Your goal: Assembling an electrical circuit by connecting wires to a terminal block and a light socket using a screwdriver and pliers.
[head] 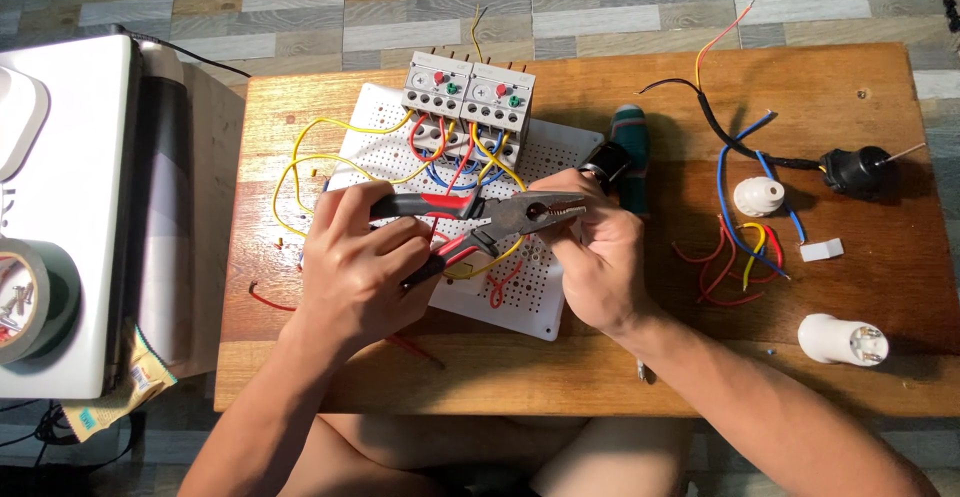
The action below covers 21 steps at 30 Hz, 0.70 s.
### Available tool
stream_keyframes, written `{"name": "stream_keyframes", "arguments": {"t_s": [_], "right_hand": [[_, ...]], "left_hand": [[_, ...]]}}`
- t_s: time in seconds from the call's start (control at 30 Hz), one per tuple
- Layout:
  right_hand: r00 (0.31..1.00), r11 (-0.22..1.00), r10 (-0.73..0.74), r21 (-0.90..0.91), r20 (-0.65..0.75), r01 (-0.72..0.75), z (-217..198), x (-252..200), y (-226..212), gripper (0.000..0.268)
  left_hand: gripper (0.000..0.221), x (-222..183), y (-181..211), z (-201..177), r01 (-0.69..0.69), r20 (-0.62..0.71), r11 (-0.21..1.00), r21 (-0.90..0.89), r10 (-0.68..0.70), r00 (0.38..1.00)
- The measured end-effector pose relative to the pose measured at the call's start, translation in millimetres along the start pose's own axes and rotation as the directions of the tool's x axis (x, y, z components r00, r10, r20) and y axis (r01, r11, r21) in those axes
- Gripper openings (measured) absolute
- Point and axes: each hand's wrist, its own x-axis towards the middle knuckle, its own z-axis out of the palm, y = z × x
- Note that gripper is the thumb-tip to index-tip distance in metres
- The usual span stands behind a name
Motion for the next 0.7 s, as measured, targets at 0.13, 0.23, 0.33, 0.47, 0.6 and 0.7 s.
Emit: {"name": "stream_keyframes", "arguments": {"t_s": [0.13, 0.23, 0.33, 0.47, 0.6, 0.7], "right_hand": [[0.999, 1.0, -0.002, -0.002, 0.05, 0.002, -0.1, 0.8, -0.9, 0.016], [0.998, 1.0, -0.002, 0.009, 0.068, 0.001, -1.1, 1.3, -3.5, 0.018], [0.996, 1.0, -0.016, -0.007, 0.088, 0.017, -1.7, 2.4, -4.4, 0.019], [0.993, 1.0, -0.001, 0.002, 0.119, 0.001, -3.4, 3.1, -5.5, 0.019], [0.99, 1.0, -0.003, -0.009, 0.138, 0.004, -3.5, 3.2, -5.7, 0.02], [0.99, 1.0, 0.01, -0.008, 0.142, -0.009, -3.6, 4.5, -8.1, 0.02]], "left_hand": [[0.011, -1.3, -0.2, 2.5, 0.018, -0.013, 1.0, -0.008, -0.018, 1.0], [0.008, -0.4, -2.1, 2.3, 0.004, -0.024, 1.0, -0.009, -0.004, 1.0], [0.006, -1.6, -3.2, 2.9, 0.004, -0.024, 1.0, 0.002, -0.004, 1.0], [0.004, -4.4, -5.5, 4.4, -0.002, -0.011, 1.0, 0.013, 0.002, 1.0], [0.01, -9.0, -9.8, 6.2, -0.02, -0.009, 0.999, -0.028, 0.019, 1.0], [0.014, -13.2, -11.8, 7.9, -0.037, -0.013, 0.998, -0.045, 0.036, 0.999]]}}
